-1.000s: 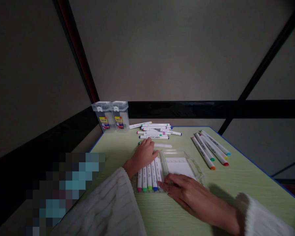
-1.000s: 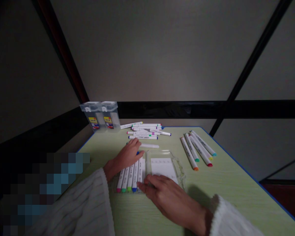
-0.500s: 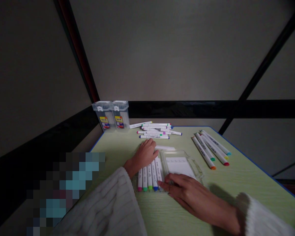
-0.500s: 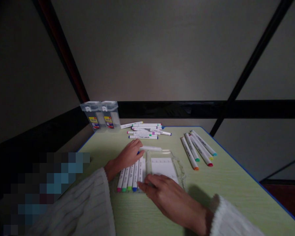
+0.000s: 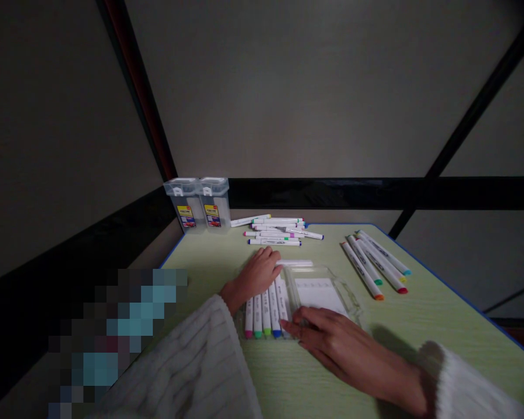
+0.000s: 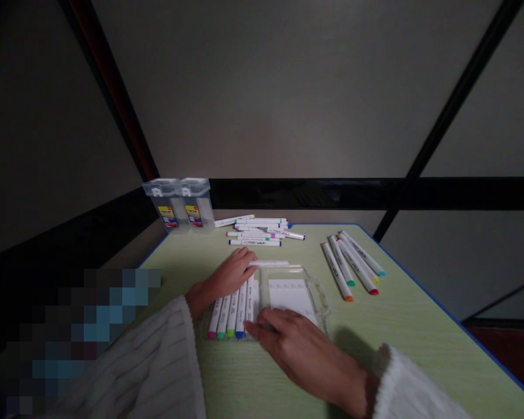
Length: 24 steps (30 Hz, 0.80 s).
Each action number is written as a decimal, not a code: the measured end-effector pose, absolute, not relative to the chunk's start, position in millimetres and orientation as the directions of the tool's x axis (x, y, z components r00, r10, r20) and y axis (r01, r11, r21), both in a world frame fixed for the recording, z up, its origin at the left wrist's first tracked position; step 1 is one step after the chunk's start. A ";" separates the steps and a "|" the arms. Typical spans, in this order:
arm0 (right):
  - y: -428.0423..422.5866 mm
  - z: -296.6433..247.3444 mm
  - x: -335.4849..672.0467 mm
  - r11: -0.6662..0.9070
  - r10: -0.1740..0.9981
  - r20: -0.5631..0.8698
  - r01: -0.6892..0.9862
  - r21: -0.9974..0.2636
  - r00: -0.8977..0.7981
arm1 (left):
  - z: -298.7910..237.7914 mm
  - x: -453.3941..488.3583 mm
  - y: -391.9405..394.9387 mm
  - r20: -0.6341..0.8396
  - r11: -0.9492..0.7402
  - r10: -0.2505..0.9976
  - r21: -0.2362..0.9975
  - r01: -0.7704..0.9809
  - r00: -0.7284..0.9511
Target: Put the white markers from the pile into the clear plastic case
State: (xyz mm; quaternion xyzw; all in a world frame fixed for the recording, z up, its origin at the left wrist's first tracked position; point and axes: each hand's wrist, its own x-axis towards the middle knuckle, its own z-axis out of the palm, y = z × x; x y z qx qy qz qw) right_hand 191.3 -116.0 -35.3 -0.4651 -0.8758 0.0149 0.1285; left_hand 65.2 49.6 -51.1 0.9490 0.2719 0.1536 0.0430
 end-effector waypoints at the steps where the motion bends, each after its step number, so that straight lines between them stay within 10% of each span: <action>1: -115.9 -34.9 191.0 0.564 0.821 0.200 0.813 -0.145 -0.534 | -51.2 65.2 49.8 0.267 -0.846 0.533 0.161 0.508 0.803; 24: -116.8 -31.1 189.4 0.569 0.820 0.171 0.809 -0.148 -0.546 | -52.7 63.6 49.8 0.263 -0.794 0.605 0.132 0.593 0.752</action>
